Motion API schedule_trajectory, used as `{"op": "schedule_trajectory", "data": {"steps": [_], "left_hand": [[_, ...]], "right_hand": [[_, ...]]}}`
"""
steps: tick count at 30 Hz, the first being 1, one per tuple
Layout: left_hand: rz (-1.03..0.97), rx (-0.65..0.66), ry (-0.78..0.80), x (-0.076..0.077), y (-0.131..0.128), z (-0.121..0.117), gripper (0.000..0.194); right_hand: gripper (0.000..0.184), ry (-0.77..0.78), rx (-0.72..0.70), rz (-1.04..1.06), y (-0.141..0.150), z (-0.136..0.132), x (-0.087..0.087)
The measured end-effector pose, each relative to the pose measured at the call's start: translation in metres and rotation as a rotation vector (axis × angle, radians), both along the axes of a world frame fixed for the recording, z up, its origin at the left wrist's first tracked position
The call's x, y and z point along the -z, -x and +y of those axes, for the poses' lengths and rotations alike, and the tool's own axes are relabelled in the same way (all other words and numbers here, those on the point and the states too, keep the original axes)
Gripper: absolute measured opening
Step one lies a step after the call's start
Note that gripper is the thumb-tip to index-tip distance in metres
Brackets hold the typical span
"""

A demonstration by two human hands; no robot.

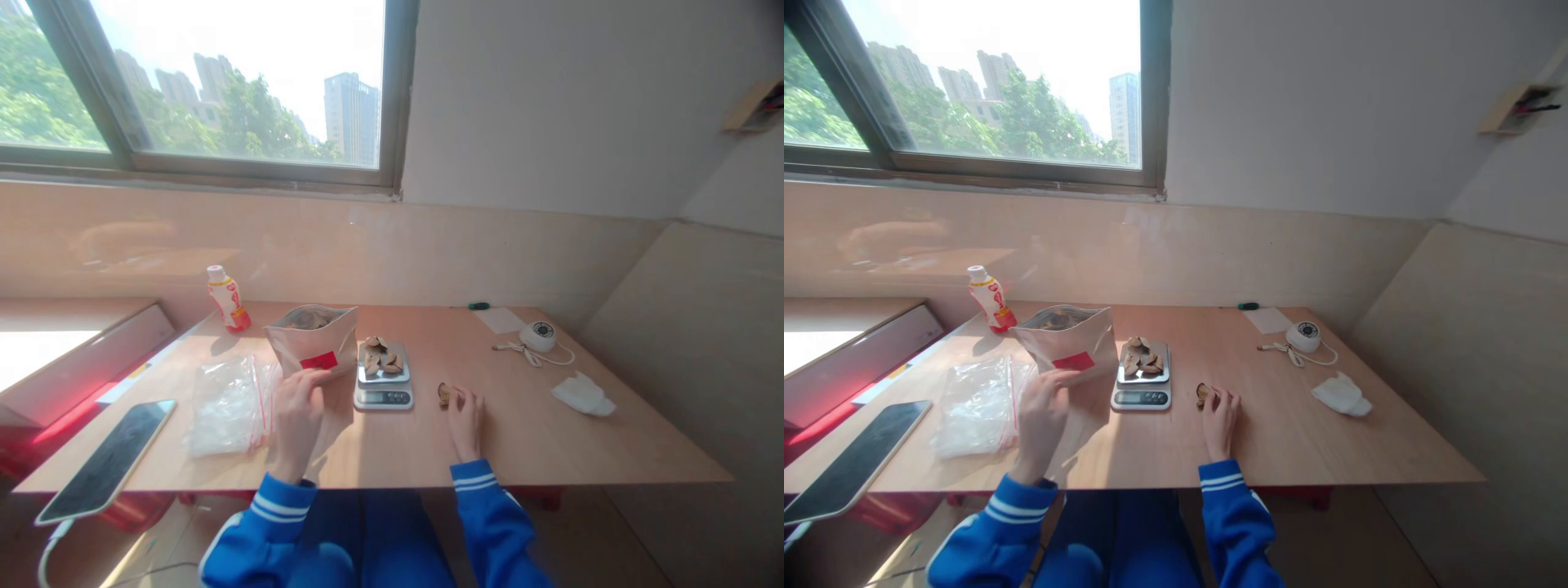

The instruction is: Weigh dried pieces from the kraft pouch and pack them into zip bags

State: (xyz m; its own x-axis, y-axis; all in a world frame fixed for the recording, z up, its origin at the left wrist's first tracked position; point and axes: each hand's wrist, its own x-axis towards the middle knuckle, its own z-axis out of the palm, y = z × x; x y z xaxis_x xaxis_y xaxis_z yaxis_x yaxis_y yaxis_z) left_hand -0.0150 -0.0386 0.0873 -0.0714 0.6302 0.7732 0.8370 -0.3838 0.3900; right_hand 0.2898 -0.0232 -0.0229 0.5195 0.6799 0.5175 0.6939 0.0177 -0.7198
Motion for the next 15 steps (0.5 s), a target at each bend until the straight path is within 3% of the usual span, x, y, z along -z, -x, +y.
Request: {"op": "schedule_trajectory", "data": {"steps": [4, 8, 12, 15], "left_hand": [[0.044, -0.251, 0.049, 0.011, 0.064, -0.006, 0.030], [0.169, -0.221, 0.280, 0.041, 0.112, 0.001, 0.039], [0.227, -0.162, 0.484, 0.068, 0.132, 0.004, 0.040], [0.181, -0.181, 0.549, 0.070, 0.134, 0.004, 0.044]], "right_hand": [[0.034, 0.016, -0.023, -0.007, 0.000, 0.000, -0.001], [0.035, 0.076, -0.041, -0.037, 0.001, 0.000, -0.001], [0.035, 0.080, -0.014, -0.055, 0.001, 0.000, 0.000], [0.034, 0.067, -0.001, -0.058, 0.000, 0.000, 0.001]]}}
